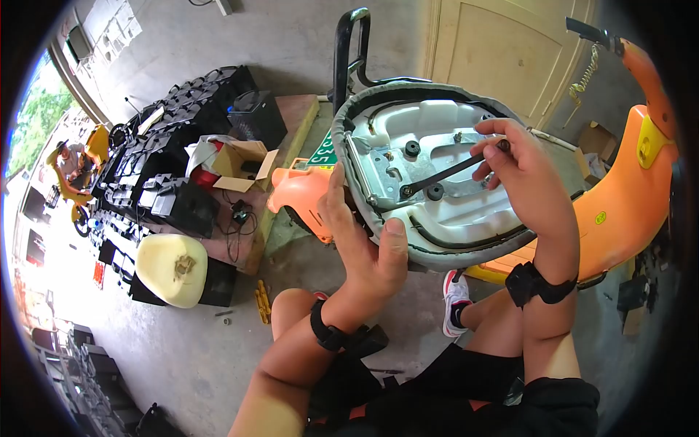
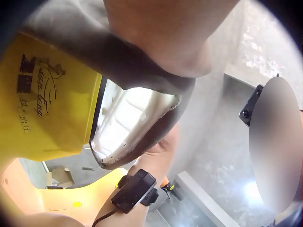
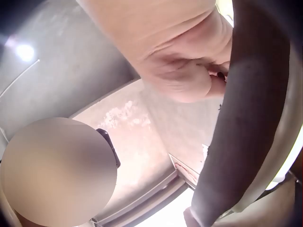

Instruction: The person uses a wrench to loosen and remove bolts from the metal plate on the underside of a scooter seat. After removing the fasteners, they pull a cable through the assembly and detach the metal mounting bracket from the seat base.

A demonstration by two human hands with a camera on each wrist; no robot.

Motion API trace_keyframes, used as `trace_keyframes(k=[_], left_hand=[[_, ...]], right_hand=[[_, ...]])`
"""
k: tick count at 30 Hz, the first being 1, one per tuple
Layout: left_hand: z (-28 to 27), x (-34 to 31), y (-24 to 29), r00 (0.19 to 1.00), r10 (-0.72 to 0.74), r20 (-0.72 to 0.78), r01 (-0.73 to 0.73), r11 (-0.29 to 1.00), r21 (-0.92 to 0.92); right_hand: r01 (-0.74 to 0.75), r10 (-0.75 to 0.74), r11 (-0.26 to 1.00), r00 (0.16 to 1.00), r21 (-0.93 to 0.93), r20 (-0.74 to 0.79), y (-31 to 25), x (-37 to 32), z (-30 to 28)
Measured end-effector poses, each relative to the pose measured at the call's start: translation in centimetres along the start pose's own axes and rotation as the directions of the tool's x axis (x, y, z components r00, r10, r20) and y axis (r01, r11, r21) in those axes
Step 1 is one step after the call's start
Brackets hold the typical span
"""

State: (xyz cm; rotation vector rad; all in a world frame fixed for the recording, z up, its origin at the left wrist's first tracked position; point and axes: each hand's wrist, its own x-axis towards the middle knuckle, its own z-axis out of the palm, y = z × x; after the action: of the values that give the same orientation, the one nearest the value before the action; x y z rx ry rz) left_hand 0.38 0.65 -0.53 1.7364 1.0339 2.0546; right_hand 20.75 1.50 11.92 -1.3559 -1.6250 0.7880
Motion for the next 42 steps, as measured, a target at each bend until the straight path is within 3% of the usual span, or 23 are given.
trace_keyframes(k=[1, 3, 7, 9, 13, 22, 24, 30, 33, 42], left_hand=[[-0.2, 0.1, -0.1, 1.000, 0.000, 0.001, 0.000, 1.000, -0.001], [-0.5, 0.1, -0.6, 0.992, 0.108, 0.069, -0.116, 0.985, 0.127], [-0.2, -0.4, -1.1, 0.997, 0.048, 0.058, -0.052, 0.997, 0.059], [0.1, 0.0, 0.2, 0.998, -0.060, 0.003, 0.060, 0.990, -0.125], [-0.1, 0.1, 0.6, 0.998, -0.055, 0.033, 0.058, 0.994, -0.090], [0.5, -0.1, 1.0, 0.993, -0.116, -0.001, 0.113, 0.969, -0.222], [0.2, -0.2, 0.7, 0.997, -0.080, -0.021, 0.078, 0.994, -0.079], [-0.7, 0.0, 2.1, 0.998, -0.028, 0.057, 0.014, 0.976, 0.219], [-0.5, 0.2, 1.8, 0.999, 0.004, 0.042, -0.009, 0.992, 0.127], [-0.6, 0.3, 1.7, 0.999, 0.029, 0.029, -0.034, 0.984, 0.173]], right_hand=[[-0.001, 0.001, 1.000, 1.000, 0.000, -0.002, 0.0, 0.0, -0.1], [-0.056, 0.056, 0.960, 0.998, -0.275, -0.009, -0.2, 0.2, -0.5], [-0.089, 0.083, 0.953, 0.996, -0.289, -0.032, -0.3, 0.5, -0.7], [-0.072, 0.062, 0.951, 0.997, -0.301, -0.043, 0.0, 0.8, -0.5], [-0.095, 0.077, 0.968, 0.993, -0.233, -0.084, 0.0, 0.8, -0.3], [-0.093, 0.065, 0.897, 0.995, -0.431, -0.079, 0.8, 1.4, -0.3], [-0.040, 0.007, 0.828, 0.998, -0.559, -0.061, 1.3, 1.6, -0.2], [-0.053, -0.011, 0.902, 0.989, -0.428, -0.145, 0.5, 1.1, 0.0], [-0.018, -0.015, 0.897, 0.997, -0.442, -0.072, 1.0, 1.3, -0.1], [-0.007, -0.037, 0.841, 0.997, -0.541, -0.071, 0.5, 1.0, -0.1]])
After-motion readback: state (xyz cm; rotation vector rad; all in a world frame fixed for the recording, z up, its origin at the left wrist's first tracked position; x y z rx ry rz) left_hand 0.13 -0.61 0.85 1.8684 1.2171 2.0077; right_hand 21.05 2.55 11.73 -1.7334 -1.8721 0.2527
